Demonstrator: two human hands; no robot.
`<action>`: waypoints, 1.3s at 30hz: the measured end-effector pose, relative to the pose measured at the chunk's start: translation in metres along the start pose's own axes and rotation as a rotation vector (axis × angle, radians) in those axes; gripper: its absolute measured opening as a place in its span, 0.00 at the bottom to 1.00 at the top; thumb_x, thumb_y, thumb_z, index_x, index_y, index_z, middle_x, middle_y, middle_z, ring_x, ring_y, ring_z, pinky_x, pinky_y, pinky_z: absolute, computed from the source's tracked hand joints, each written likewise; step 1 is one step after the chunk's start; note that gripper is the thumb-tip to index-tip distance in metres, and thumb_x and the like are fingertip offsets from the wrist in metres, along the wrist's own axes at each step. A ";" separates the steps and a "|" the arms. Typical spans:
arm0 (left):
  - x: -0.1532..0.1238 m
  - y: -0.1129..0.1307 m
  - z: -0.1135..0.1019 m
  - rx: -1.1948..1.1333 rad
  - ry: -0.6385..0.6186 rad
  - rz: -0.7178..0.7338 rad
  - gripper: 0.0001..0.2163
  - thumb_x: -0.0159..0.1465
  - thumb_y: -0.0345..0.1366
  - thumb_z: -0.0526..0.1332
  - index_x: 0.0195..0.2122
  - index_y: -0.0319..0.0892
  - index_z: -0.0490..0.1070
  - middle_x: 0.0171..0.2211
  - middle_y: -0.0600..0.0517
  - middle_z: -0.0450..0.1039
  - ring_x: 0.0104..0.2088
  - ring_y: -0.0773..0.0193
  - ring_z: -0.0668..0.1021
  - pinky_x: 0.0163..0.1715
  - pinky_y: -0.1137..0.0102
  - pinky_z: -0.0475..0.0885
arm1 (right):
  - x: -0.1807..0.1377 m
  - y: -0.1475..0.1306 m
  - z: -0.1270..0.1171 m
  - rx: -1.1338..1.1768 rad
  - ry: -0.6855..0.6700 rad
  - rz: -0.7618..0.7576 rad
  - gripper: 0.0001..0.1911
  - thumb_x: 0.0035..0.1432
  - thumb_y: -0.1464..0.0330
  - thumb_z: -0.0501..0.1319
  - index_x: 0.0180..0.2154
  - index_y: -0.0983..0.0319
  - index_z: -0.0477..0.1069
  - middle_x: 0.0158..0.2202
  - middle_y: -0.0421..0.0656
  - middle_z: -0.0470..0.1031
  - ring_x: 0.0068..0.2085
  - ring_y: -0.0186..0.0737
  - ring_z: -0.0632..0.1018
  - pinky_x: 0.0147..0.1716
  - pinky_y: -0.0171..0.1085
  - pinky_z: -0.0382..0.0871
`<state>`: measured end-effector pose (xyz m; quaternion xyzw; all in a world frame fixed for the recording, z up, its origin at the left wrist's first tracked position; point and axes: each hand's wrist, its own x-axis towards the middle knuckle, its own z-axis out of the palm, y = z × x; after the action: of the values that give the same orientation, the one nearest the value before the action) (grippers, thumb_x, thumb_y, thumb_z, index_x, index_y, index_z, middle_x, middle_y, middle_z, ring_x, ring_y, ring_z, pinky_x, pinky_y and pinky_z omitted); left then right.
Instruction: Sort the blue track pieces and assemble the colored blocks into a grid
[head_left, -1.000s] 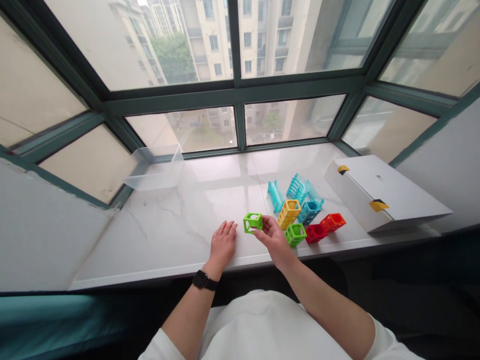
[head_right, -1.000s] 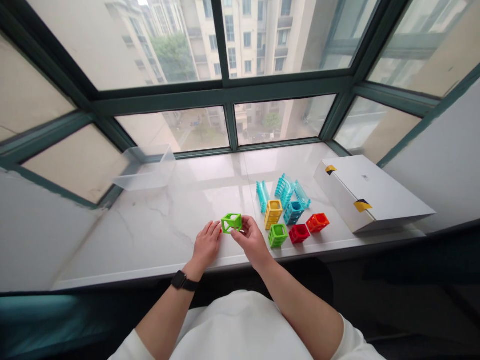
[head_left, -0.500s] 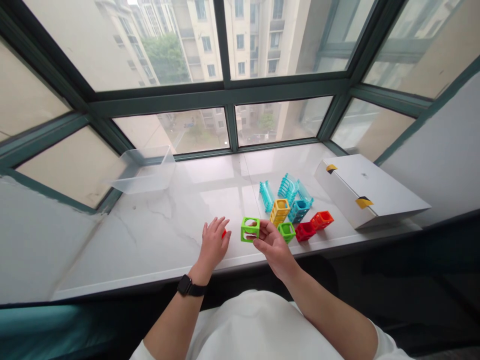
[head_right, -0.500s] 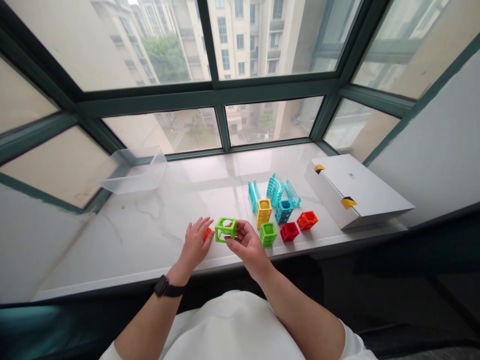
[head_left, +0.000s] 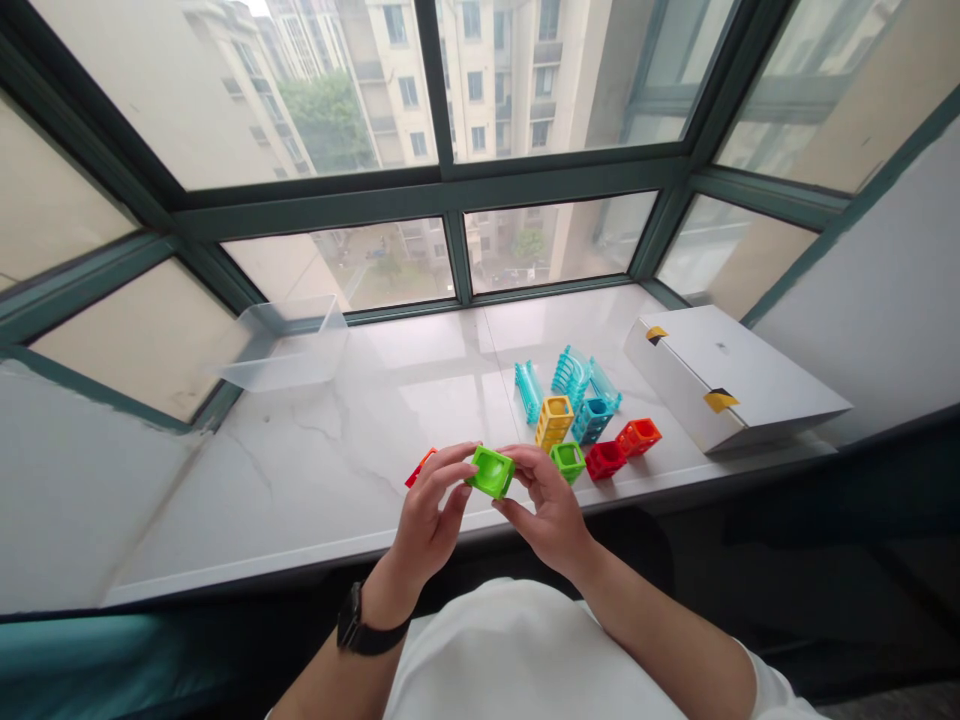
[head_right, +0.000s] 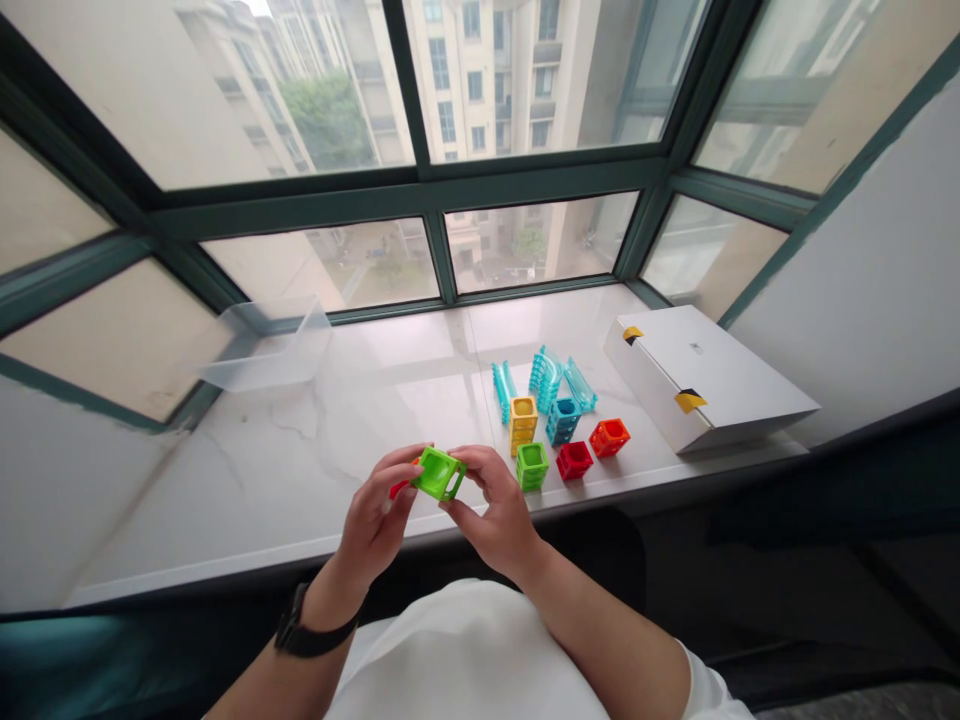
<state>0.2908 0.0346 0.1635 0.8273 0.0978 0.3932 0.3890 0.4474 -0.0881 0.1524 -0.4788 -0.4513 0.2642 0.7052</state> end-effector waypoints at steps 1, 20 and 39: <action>0.000 0.001 0.000 0.018 -0.006 0.028 0.13 0.76 0.30 0.55 0.57 0.51 0.70 0.62 0.45 0.71 0.63 0.53 0.75 0.58 0.51 0.77 | 0.000 0.000 0.000 -0.039 0.005 -0.034 0.21 0.64 0.68 0.69 0.57 0.51 0.72 0.57 0.47 0.72 0.60 0.49 0.75 0.61 0.50 0.75; 0.006 0.011 -0.005 0.328 -0.153 0.192 0.22 0.72 0.24 0.55 0.64 0.50 0.70 0.62 0.45 0.73 0.66 0.52 0.71 0.66 0.51 0.69 | 0.005 -0.021 -0.016 -0.535 -0.017 -0.388 0.26 0.66 0.76 0.65 0.61 0.50 0.71 0.58 0.46 0.76 0.60 0.49 0.78 0.61 0.51 0.77; -0.001 0.015 0.025 0.134 -0.068 -0.024 0.11 0.74 0.30 0.57 0.53 0.47 0.74 0.42 0.49 0.81 0.41 0.61 0.82 0.42 0.66 0.77 | -0.008 -0.015 -0.051 -0.655 -0.317 -0.293 0.34 0.67 0.75 0.60 0.70 0.49 0.60 0.55 0.46 0.79 0.53 0.46 0.81 0.52 0.45 0.80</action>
<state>0.3063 0.0105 0.1640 0.8631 0.1205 0.3528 0.3406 0.4883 -0.1229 0.1562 -0.5622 -0.6788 0.0733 0.4667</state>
